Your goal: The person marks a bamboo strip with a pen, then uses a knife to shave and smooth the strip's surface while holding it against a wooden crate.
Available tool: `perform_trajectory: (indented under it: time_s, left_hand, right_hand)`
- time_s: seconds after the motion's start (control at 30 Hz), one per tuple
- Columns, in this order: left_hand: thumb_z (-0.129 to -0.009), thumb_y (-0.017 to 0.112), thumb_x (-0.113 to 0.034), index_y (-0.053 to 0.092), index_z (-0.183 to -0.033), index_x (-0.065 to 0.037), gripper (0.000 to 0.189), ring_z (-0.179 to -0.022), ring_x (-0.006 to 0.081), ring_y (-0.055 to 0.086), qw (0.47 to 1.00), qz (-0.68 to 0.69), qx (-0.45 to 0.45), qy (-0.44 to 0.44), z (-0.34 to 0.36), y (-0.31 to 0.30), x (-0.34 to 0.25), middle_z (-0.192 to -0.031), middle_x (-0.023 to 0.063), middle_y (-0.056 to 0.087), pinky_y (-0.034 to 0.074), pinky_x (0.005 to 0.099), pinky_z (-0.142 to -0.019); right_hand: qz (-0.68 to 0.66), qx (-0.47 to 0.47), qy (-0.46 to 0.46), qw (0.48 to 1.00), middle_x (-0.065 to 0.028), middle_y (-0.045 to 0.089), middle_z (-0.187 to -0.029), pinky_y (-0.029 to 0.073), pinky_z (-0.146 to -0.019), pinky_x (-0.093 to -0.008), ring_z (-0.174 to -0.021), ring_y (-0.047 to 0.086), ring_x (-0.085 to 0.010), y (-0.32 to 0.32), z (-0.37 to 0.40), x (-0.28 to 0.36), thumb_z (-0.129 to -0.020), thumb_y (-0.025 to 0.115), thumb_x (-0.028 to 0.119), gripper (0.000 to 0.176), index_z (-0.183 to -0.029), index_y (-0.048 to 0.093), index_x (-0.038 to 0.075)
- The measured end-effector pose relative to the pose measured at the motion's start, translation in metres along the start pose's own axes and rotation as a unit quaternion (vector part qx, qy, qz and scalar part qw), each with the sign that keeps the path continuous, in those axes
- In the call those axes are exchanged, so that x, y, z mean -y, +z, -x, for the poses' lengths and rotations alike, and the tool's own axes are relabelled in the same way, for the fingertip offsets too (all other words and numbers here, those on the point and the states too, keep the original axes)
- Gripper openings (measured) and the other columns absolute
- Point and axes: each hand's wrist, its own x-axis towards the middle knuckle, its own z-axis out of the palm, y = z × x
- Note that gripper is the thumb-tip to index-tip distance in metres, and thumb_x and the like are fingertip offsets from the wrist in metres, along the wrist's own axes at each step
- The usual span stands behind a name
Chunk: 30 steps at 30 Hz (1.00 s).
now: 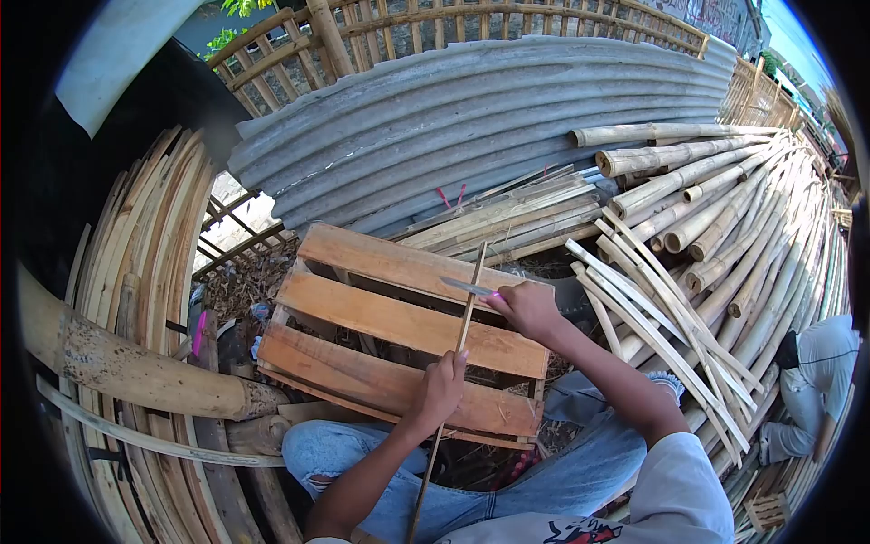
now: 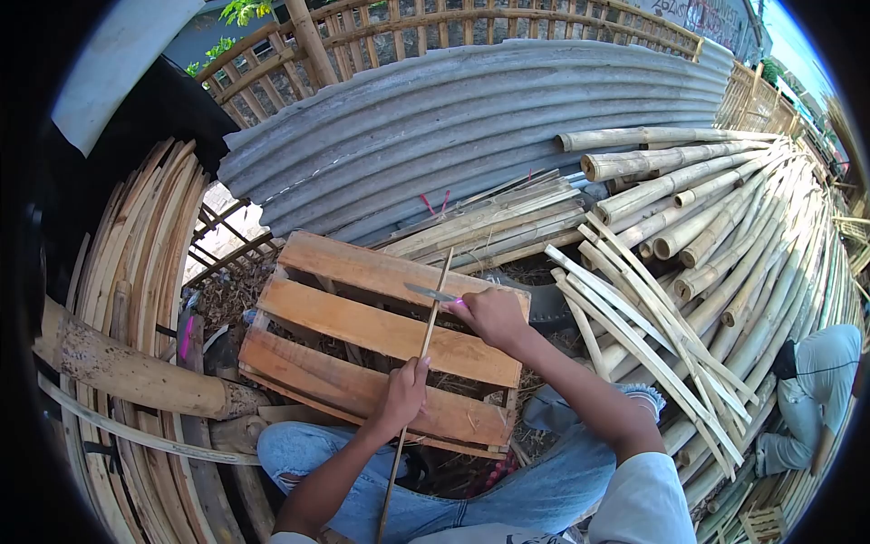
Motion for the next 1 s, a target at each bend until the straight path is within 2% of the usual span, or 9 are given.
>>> perform_trajectory:
  time_s: [0.03,0.13,0.23,0.3,0.43,0.5,0.77,0.9,1.0]
  left_hand:
    - [-0.099,0.033,-0.036,0.05,-0.09,0.008,0.048,-0.05,0.0318,0.062,1.0,0.001,0.0,0.001,0.003,0.001,-0.004,-0.057,0.0222,0.055,0.05,0.0371,-0.041]
    - [-0.099,0.033,-0.036,0.05,-0.089,0.007,0.047,-0.054,0.0347,0.063,0.999,0.029,0.029,-0.019,0.005,0.001,-0.013,-0.06,0.0259,0.056,0.05,0.0388,-0.042]
    - [-0.099,0.034,-0.035,0.05,-0.089,0.007,0.046,-0.052,0.0317,0.063,0.998,0.046,0.024,-0.029,0.002,0.003,-0.006,-0.057,0.0223,0.055,0.051,0.0374,-0.042]
    - [-0.099,0.034,-0.034,0.05,-0.09,0.008,0.046,-0.049,0.0274,0.061,0.996,0.08,0.019,-0.046,0.001,0.0,-0.003,-0.054,0.0171,0.053,0.052,0.0355,-0.042]
    - [-0.099,0.034,-0.034,0.05,-0.09,0.008,0.046,-0.047,0.0227,0.059,0.996,0.082,0.027,-0.039,0.005,0.001,-0.008,-0.052,0.0124,0.05,0.054,0.0335,-0.043]
    - [-0.099,0.033,-0.035,0.05,-0.089,0.007,0.047,-0.046,0.0217,0.059,0.992,0.113,0.05,-0.023,0.007,0.003,-0.007,-0.051,0.0121,0.049,0.054,0.0333,-0.043]
    - [-0.099,0.032,-0.038,0.045,-0.08,0.001,0.046,-0.041,0.0104,0.045,0.977,0.202,0.05,-0.055,-0.003,-0.024,-0.016,-0.049,0.0037,0.04,0.054,0.0317,-0.042]
    - [-0.099,0.029,-0.042,0.041,-0.081,-0.003,0.045,-0.036,0.0079,0.037,0.938,0.309,0.148,-0.05,-0.004,-0.024,-0.017,-0.049,0.0015,0.037,0.055,0.0323,-0.043]
    - [-0.099,0.027,-0.043,0.04,-0.08,-0.005,0.045,-0.034,0.0073,0.035,0.952,0.278,0.127,-0.034,0.001,-0.018,-0.02,-0.049,0.0012,0.037,0.055,0.0335,-0.044]
  right_hand:
    - [0.011,-0.04,0.058,0.997,-0.0168,0.058,-0.058,0.047,-0.054,-0.045,-0.06,0.061,-0.0357,-0.005,-0.004,-0.008,-0.091,0.043,0.05,0.053,-0.069,0.065,0.007]
    - [-0.018,-0.032,0.048,0.998,-0.0175,0.059,-0.059,0.048,-0.054,-0.0447,-0.06,0.061,-0.036,-0.014,-0.002,-0.016,-0.091,0.043,0.05,0.054,-0.066,0.065,0.006]
    - [-0.049,0.065,-0.065,0.995,-0.0188,0.059,-0.06,0.048,-0.058,-0.0462,-0.061,0.06,-0.0371,0.007,0.019,0.014,-0.091,0.044,0.05,0.052,-0.073,0.066,0.006]
    - [-0.075,0.042,-0.085,0.993,-0.0191,0.058,-0.059,0.046,-0.058,-0.0468,-0.06,0.059,-0.0376,0.025,0.019,0.015,-0.09,0.044,0.051,0.052,-0.074,0.065,0.006]
    - [0.004,-0.093,0.047,0.995,-0.0171,0.058,-0.057,0.045,-0.051,-0.0438,-0.058,0.06,-0.0351,-0.003,-0.016,-0.039,-0.091,0.043,0.05,0.055,-0.064,0.064,0.007]
    - [0.063,-0.058,0.075,0.994,-0.0179,0.058,-0.058,0.046,-0.051,-0.044,-0.059,0.061,-0.0353,-0.015,-0.017,-0.058,-0.091,0.043,0.051,0.055,-0.063,0.065,0.007]
    - [-0.135,-0.065,0.224,0.963,-0.0237,0.056,-0.061,0.047,-0.06,-0.0416,-0.065,0.059,-0.0398,-0.009,-0.011,-0.028,-0.092,0.043,0.049,0.059,-0.072,0.062,-0.003]
    - [-0.192,-0.092,0.074,0.974,-0.0203,0.054,-0.058,0.043,-0.054,-0.0433,-0.058,0.055,-0.039,-0.019,-0.007,-0.014,-0.091,0.049,0.043,0.05,-0.069,0.06,-0.001]
    - [-0.026,-0.132,-0.034,0.99,-0.0137,0.056,-0.056,0.043,-0.05,-0.0443,-0.055,0.057,-0.0361,-0.016,-0.008,-0.02,-0.089,0.05,0.047,0.046,-0.067,0.062,0.008]
